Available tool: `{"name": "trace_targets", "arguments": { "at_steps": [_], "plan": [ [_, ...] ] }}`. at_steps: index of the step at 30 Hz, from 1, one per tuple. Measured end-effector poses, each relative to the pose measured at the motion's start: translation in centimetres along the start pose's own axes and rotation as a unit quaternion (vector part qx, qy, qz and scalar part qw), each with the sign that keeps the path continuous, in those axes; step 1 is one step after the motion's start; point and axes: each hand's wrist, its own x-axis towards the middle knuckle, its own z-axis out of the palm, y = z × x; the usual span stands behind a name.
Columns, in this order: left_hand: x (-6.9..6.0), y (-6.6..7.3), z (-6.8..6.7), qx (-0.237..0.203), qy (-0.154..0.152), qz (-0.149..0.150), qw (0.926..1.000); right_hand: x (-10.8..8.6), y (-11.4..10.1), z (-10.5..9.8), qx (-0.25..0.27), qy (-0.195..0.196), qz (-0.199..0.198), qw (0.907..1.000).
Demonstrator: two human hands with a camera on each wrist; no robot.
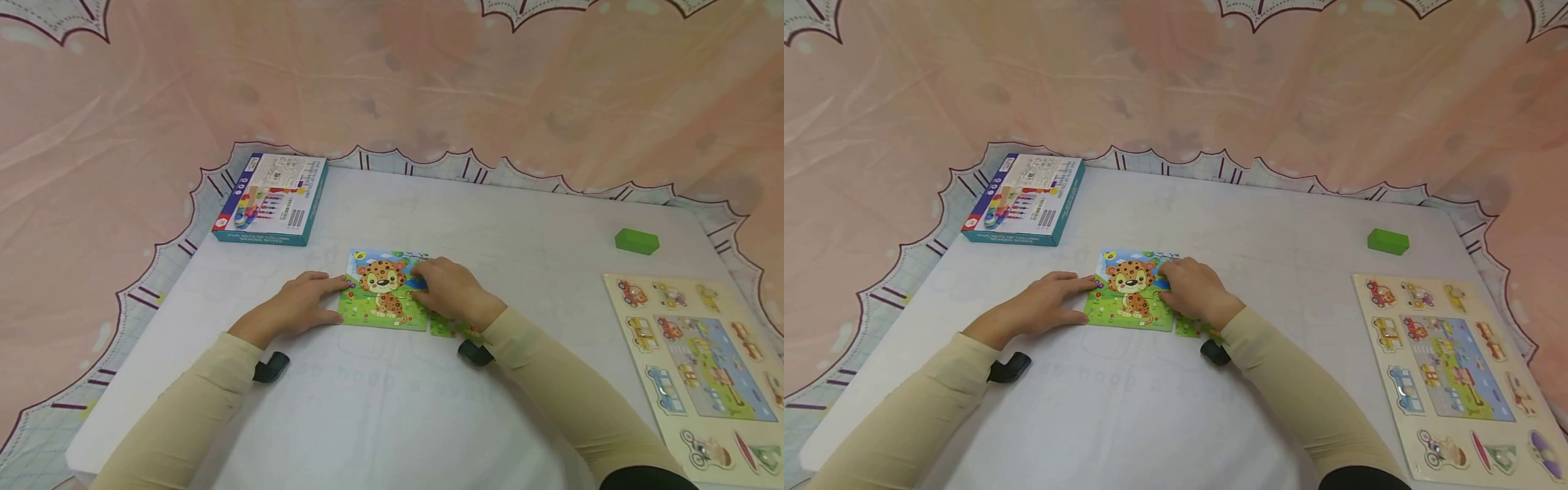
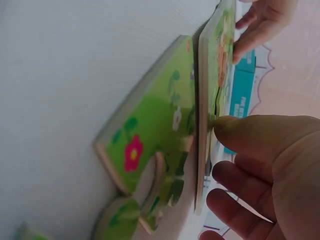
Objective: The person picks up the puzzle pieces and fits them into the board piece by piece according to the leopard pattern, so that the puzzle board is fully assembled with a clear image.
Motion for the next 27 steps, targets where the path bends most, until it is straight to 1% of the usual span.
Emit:
{"name": "trace_targets", "arguments": {
  "at_steps": [8, 16, 22, 27],
  "plan": [
    [0.09, -0.12, 0.07, -0.001, -0.001, 0.0, 1.0, 0.13, 0.05, 0.32, 0.006, -0.003, 0.006, 1.0],
    [-0.01, -0.06, -0.02, -0.004, 0.001, 0.004, 1.0, 0.29, 0.15, 0.33, 0.024, -0.02, 0.024, 0.9992],
    [-0.06, -0.07, -0.09, -0.005, -0.001, 0.0, 1.0, 0.32, 0.19, 0.45, 0.026, -0.018, 0.02, 0.9993],
    [-0.03, -0.08, -0.09, -0.002, 0.0, 0.006, 1.0, 0.32, 0.22, 0.55, 0.028, -0.018, 0.021, 0.9992]
  ]
}}
